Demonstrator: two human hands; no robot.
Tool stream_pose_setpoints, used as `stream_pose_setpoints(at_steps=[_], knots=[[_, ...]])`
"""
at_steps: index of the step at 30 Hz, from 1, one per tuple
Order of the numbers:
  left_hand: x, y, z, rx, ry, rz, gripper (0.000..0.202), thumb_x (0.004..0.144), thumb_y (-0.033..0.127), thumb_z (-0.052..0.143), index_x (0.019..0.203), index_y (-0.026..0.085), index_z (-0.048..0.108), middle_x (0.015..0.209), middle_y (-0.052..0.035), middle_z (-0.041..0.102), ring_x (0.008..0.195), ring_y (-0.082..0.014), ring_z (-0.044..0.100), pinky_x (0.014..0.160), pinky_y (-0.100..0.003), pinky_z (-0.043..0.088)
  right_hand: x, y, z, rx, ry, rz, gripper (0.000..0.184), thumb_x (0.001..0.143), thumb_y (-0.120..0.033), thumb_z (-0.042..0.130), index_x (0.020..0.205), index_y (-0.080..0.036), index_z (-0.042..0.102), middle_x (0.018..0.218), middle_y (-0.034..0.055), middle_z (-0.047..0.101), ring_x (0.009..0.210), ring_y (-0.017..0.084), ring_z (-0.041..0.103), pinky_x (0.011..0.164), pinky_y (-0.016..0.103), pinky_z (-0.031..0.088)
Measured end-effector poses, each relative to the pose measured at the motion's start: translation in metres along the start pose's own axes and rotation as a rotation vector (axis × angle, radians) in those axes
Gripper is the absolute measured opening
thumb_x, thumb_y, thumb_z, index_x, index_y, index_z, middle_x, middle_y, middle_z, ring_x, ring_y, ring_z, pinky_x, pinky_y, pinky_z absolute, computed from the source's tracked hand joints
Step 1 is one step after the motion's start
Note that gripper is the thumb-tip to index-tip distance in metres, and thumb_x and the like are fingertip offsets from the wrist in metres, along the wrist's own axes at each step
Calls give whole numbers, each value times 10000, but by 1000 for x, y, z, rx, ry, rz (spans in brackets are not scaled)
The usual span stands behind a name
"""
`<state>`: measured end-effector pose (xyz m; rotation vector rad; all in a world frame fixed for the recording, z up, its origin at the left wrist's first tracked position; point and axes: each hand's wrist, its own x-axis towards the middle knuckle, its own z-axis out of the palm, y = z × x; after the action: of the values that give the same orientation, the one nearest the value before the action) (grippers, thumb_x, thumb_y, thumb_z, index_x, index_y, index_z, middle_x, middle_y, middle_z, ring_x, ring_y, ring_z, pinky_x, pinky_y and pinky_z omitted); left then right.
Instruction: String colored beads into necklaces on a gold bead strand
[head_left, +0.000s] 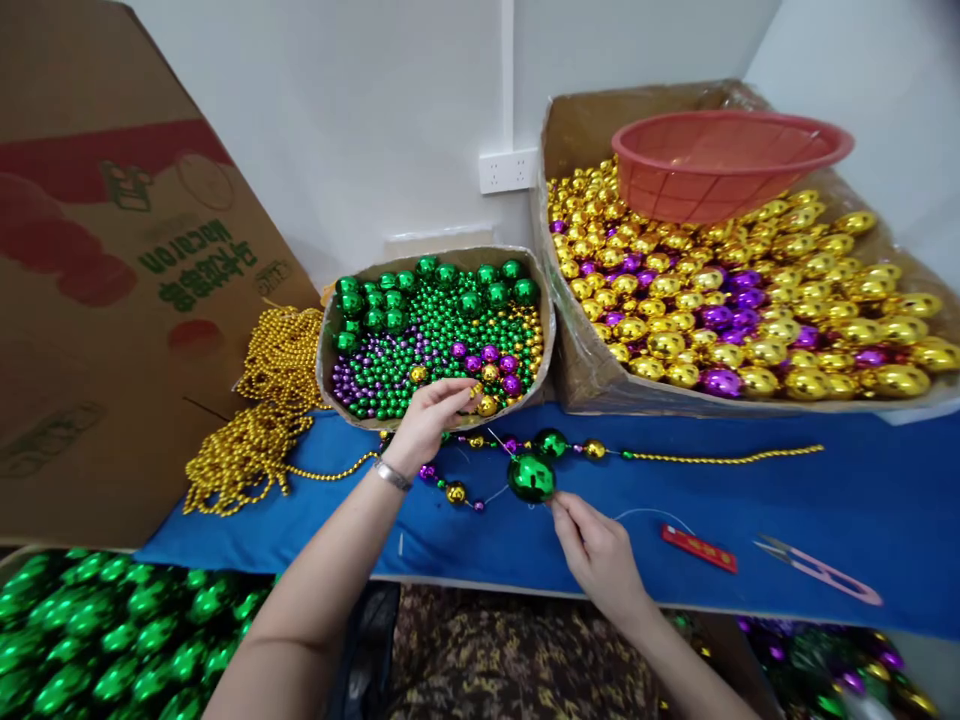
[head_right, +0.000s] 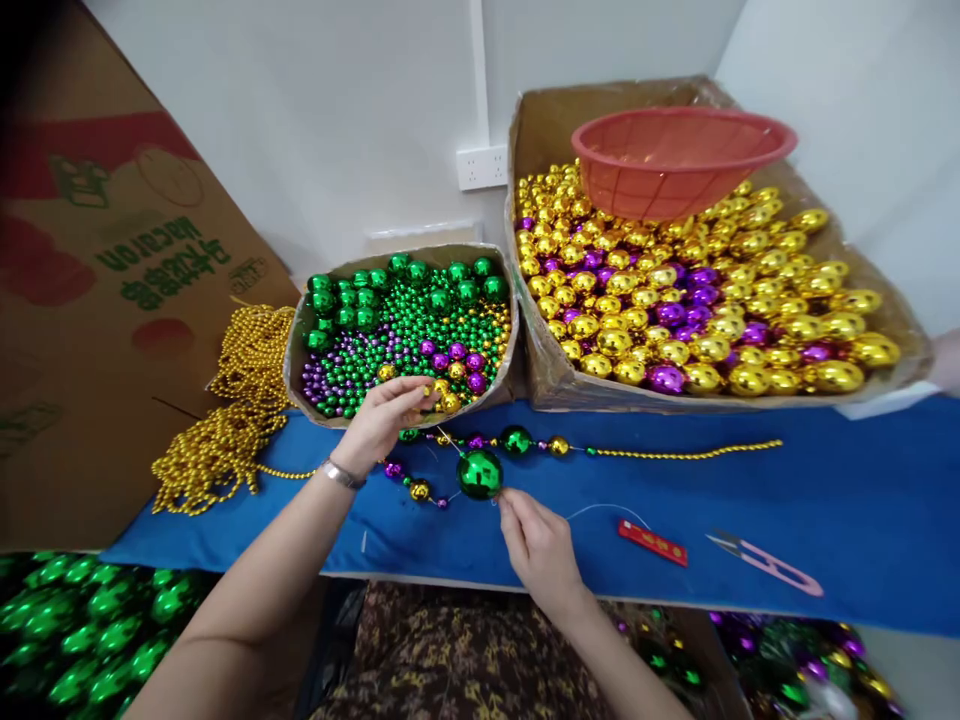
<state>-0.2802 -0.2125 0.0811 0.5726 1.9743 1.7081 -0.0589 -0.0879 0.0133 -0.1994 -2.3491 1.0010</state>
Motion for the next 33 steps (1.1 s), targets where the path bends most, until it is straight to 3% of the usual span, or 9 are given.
stream_pose_setpoints(at_steps=[2,4,11,17,21,23,27,30,33], knots=[[-15,0,5,-345,-52,-145,289,761,344,652,996,179,619,922,-82,706,820,-186,649,674,-273,469,2,-3,1,2,8,-1,185,935,-247,407,911,-192,582,743,27,661,618,132,625,600,228,477],[-25,-1,11,-523,-64,-227,254,738,312,686,936,174,608,876,-71,712,762,-158,653,640,-246,468,4,-5,1,5,14,-16,176,934,-236,413,914,-194,583,744,24,660,614,127,621,604,227,474],[-40,-4,21,-634,-73,-287,233,731,309,703,867,159,587,843,-68,713,727,-142,660,600,-215,467,3,-4,0,-24,25,-45,163,931,-216,423,928,-190,584,777,30,669,657,132,639,633,229,477],[-44,-5,24,-581,-65,-272,239,737,318,702,864,156,581,860,-74,717,721,-136,657,582,-209,458,2,-2,-1,-63,7,-40,204,938,-235,398,922,-192,596,796,44,684,683,145,655,644,237,489],[-50,-10,28,-397,-14,-114,251,722,315,719,877,157,601,859,-69,719,776,-143,657,615,-205,458,-1,1,5,-111,-7,-24,224,946,-261,377,944,-191,590,829,64,694,715,161,666,670,251,498],[-55,-18,34,-272,-13,-39,246,716,306,726,877,155,619,845,-64,719,805,-149,654,649,-210,462,-6,7,11,-132,-27,41,225,950,-282,367,975,-182,566,795,60,693,673,162,667,635,251,499],[-62,-44,44,-120,-81,-53,238,773,379,651,824,147,659,883,-86,715,772,-166,644,601,-234,461,-19,29,23,-170,-143,131,244,953,-273,322,935,-185,549,710,31,678,610,157,664,542,232,493],[-63,-52,46,27,-10,92,206,776,356,648,781,152,679,969,-99,705,865,-196,641,709,-281,484,-22,40,20,-303,-172,78,271,943,-266,329,961,-197,590,884,60,693,711,169,683,569,241,514],[-63,-37,44,116,30,262,160,802,315,623,814,170,689,971,-84,705,887,-192,636,770,-297,484,-10,35,12,-342,-91,39,279,943,-281,360,1077,-200,591,1019,73,678,835,176,680,679,257,537]])
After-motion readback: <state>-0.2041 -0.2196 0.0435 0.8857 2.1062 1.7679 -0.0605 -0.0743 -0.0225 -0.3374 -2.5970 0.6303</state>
